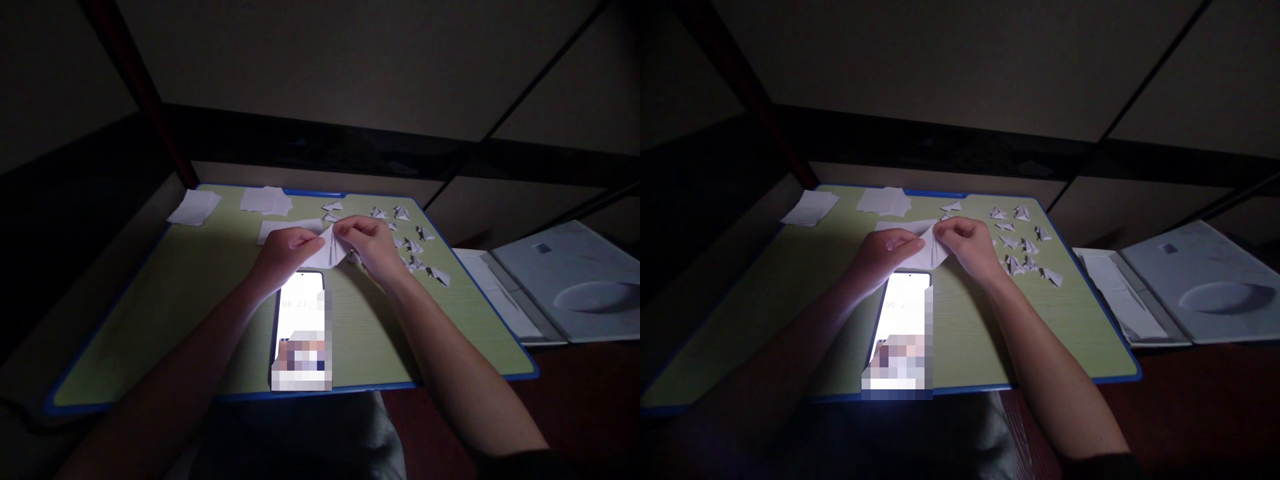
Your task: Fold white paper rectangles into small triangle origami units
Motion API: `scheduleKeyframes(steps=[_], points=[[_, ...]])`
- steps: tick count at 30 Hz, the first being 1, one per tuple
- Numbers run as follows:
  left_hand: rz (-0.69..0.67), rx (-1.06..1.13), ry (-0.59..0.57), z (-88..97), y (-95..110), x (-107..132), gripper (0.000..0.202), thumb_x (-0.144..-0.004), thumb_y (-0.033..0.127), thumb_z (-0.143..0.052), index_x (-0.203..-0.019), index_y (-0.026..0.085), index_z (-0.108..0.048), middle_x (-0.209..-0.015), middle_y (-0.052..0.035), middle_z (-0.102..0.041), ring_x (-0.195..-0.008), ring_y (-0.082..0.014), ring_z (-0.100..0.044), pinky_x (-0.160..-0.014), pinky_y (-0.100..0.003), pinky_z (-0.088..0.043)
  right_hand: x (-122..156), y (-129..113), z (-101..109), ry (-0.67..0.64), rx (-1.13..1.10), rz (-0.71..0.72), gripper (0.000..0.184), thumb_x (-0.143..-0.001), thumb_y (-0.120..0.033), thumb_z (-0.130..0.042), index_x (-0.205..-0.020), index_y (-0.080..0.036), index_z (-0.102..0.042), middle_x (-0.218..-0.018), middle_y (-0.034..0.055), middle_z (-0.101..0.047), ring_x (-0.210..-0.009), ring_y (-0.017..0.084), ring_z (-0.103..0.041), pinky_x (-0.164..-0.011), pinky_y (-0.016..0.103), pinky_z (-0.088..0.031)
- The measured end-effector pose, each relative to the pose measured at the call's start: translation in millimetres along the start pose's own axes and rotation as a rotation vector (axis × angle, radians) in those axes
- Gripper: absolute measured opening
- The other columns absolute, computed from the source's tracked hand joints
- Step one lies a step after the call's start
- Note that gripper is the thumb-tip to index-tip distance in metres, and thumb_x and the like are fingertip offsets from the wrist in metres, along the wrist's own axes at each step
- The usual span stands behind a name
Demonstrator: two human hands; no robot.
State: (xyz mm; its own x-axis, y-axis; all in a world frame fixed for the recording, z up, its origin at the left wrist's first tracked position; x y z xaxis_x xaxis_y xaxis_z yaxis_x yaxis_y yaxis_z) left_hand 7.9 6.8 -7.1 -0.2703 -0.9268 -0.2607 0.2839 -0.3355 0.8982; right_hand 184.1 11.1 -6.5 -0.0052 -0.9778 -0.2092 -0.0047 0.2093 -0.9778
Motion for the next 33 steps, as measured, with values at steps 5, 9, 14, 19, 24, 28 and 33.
scheduleKeyframes(steps=[5, 9, 14, 19, 24, 28, 33], points=[[-0.035, 0.005, 0.028, -0.7, 1.3, 1.0, 0.023, -0.08, 0.034, -0.063, -0.066, 0.016, -0.067, -0.061, -0.001, -0.063, -0.056, -0.0118, -0.051, -0.053, -0.027, -0.035, 1.8, -0.1, -0.3, -0.039, 0.003, 0.039, 0.014, -0.069, -0.033, -0.079, -0.072, -0.019, -0.078, -0.066, 0.0005, -0.068, -0.056, 0.01, -0.05, -0.053, 0.025, -0.037], [-0.027, 0.019, 0.017, -2.0, 1.2, 1.8, 0.022, -0.08, 0.033, -0.064, -0.068, 0.015, -0.069, -0.06, -0.0004, -0.062, -0.055, -0.0112, -0.05, -0.052, -0.027, -0.034, 2.6, 1.1, -1.2, -0.047, 0.024, 0.06, 0.019, -0.068, -0.037, -0.082, -0.073, -0.02, -0.078, -0.069, 0.0021, -0.07, -0.059, 0.011, -0.054, -0.053, 0.025, -0.038], [-0.015, 0.043, -0.006, -2.8, 0.7, 2.0, 0.021, -0.079, 0.033, -0.066, -0.072, 0.015, -0.071, -0.063, -0.0008, -0.065, -0.056, -0.0114, -0.052, -0.051, -0.026, -0.035, 2.5, 1.6, -2.5, -0.031, 0.017, 0.039, 0.016, -0.068, -0.035, -0.081, -0.07, -0.02, -0.078, -0.066, 0.0013, -0.069, -0.056, 0.01, -0.052, -0.051, 0.024, -0.036], [-0.015, 0.049, 0.009, -3.0, 1.6, 2.1, 0.017, -0.077, 0.03, -0.067, -0.07, 0.015, -0.07, -0.061, -0.0004, -0.064, -0.054, -0.0106, -0.05, -0.051, -0.026, -0.035, 2.2, 2.5, -3.4, -0.032, -0.025, 0.027, 0.016, -0.067, -0.036, -0.082, -0.069, -0.02, -0.078, -0.064, 0.0006, -0.069, -0.055, 0.01, -0.051, -0.05, 0.024, -0.036], [-0.016, 0.049, 0.01, -3.9, 2.2, 2.9, 0.017, -0.076, 0.031, -0.067, -0.07, 0.015, -0.07, -0.063, -0.0014, -0.066, -0.056, -0.0111, -0.052, -0.051, -0.026, -0.036, 2.4, 3.0, -4.1, -0.018, -0.044, 0.019, 0.015, -0.066, -0.035, -0.082, -0.069, -0.02, -0.078, -0.065, 0.0004, -0.069, -0.055, 0.009, -0.051, -0.051, 0.025, -0.036], [-0.005, 0.075, 0.008, -4.6, 2.0, 3.0, 0.017, -0.075, 0.031, -0.067, -0.069, 0.015, -0.07, -0.063, -0.0017, -0.066, -0.056, -0.0112, -0.053, -0.051, -0.025, -0.037, 2.0, 4.4, -3.9, -0.02, -0.049, 0.016, 0.014, -0.067, -0.034, -0.082, -0.069, -0.021, -0.078, -0.065, 0.0003, -0.069, -0.055, 0.01, -0.052, -0.051, 0.025, -0.037], [0.0, 0.064, 0.013, -4.6, 0.3, 2.7, 0.016, -0.075, 0.031, -0.068, -0.071, 0.016, -0.071, -0.063, -0.0013, -0.067, -0.055, -0.0107, -0.053, -0.051, -0.025, -0.037, 1.6, 5.9, -3.7, -0.024, -0.075, 0.022, 0.013, -0.068, -0.034, -0.082, -0.071, -0.021, -0.079, -0.067, 0.0004, -0.071, -0.056, 0.01, -0.053, -0.052, 0.025, -0.038]])
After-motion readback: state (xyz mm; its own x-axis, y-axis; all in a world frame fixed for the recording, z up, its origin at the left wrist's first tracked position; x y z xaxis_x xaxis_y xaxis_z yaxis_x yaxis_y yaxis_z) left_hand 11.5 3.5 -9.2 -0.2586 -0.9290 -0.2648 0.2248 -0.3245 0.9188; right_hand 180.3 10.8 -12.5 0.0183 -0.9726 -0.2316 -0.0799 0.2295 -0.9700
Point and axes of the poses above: each hand's wrist, its own x-axis away from the middle knuckle, its own z-axis out of the back of the hand, y = z × x, the point moved 1 cm from there along -x, towards the middle knuckle
